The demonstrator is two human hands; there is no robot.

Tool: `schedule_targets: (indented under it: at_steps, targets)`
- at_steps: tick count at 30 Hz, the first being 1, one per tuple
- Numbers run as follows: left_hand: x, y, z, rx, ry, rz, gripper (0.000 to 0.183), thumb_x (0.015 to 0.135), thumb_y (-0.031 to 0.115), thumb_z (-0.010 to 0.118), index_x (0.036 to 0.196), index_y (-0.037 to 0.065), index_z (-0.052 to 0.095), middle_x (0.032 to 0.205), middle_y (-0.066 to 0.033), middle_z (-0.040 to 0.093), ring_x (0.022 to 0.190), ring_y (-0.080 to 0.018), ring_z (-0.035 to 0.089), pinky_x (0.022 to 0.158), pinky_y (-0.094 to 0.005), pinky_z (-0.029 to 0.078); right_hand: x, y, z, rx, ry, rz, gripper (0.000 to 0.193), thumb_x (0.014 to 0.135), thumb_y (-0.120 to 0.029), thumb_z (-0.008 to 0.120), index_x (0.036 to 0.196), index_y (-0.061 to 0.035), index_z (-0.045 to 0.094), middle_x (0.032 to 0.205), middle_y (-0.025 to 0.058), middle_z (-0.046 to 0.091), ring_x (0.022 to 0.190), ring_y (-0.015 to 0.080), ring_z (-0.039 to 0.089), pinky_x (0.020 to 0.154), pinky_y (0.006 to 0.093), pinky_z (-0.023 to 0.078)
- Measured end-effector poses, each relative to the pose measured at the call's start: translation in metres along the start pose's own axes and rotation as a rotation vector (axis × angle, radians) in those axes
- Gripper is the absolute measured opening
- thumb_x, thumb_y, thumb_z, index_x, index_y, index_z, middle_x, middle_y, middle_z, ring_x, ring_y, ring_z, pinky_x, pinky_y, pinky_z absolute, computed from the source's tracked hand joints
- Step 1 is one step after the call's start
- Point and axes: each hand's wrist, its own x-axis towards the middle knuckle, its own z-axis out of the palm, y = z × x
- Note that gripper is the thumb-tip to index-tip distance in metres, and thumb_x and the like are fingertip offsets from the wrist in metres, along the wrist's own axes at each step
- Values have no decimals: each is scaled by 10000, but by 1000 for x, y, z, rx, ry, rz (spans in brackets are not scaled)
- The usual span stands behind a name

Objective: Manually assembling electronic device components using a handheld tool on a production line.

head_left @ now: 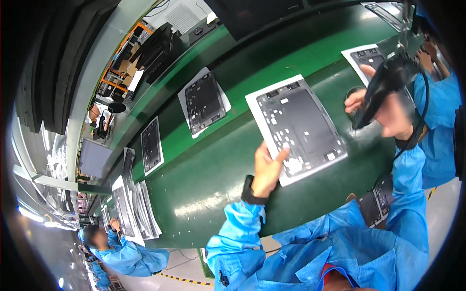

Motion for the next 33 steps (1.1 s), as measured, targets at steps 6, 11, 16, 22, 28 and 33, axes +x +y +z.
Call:
schedule_targets:
  at_steps: [6, 11, 16, 22, 28, 33]
  targets:
    - [-69, -23, 54, 272, 94, 81, 750, 882, -12, 758, 1492, -29, 322, 1349, -196, 561, 1165, -239, 628, 968, -343, 527, 9, -7, 22, -493, 523, -271, 521, 1039, -168, 571, 1507, -11, 406, 1023, 51, 595, 915, 119, 566, 884, 299, 460]
    - [-30, 18, 75, 1197, 108, 660, 820, 782, 118, 840, 1487, 4, 437, 1391, -258, 484, 1173, -369, 567, 1013, -421, 445, 0, 13, -45, -426, 785, -434, 247, 1078, -228, 585, 1187, -8, 568, 743, 3, 542, 605, 68, 493, 567, 235, 398]
    - [70, 5, 76, 962, -134, 681, 346, 843, 71, 750, 1174, -1, 679, 1134, -159, 647, 1089, -362, 578, 959, -439, 452, 11, 31, -66, -326, 855, -461, 247, 1074, -260, 594, 1151, -27, 567, 701, 9, 542, 548, 79, 495, 514, 243, 406]
    - [76, -20, 84, 867, -104, 659, 167, 820, 32, 775, 982, 19, 738, 972, -130, 664, 917, -311, 615, 824, -391, 495, 14, 51, -103, -356, 892, -480, 194, 1034, -208, 664, 1036, -43, 563, 626, 1, 545, 479, 75, 493, 454, 245, 399]
    - [70, -23, 87, 867, -140, 595, 224, 816, 18, 774, 1037, 27, 740, 982, -123, 644, 920, -303, 588, 836, -389, 477, 17, 59, -120, -454, 888, -402, 262, 1086, -279, 565, 965, -57, 496, 673, 9, 490, 504, 79, 474, 474, 243, 415]
    - [73, -25, 86, 871, -131, 575, 218, 821, 27, 782, 1036, 37, 746, 986, -118, 661, 933, -291, 602, 843, -381, 486, 20, 63, -122, -453, 897, -393, 256, 1086, -265, 560, 949, -58, 498, 668, 7, 486, 503, 78, 471, 474, 241, 415]
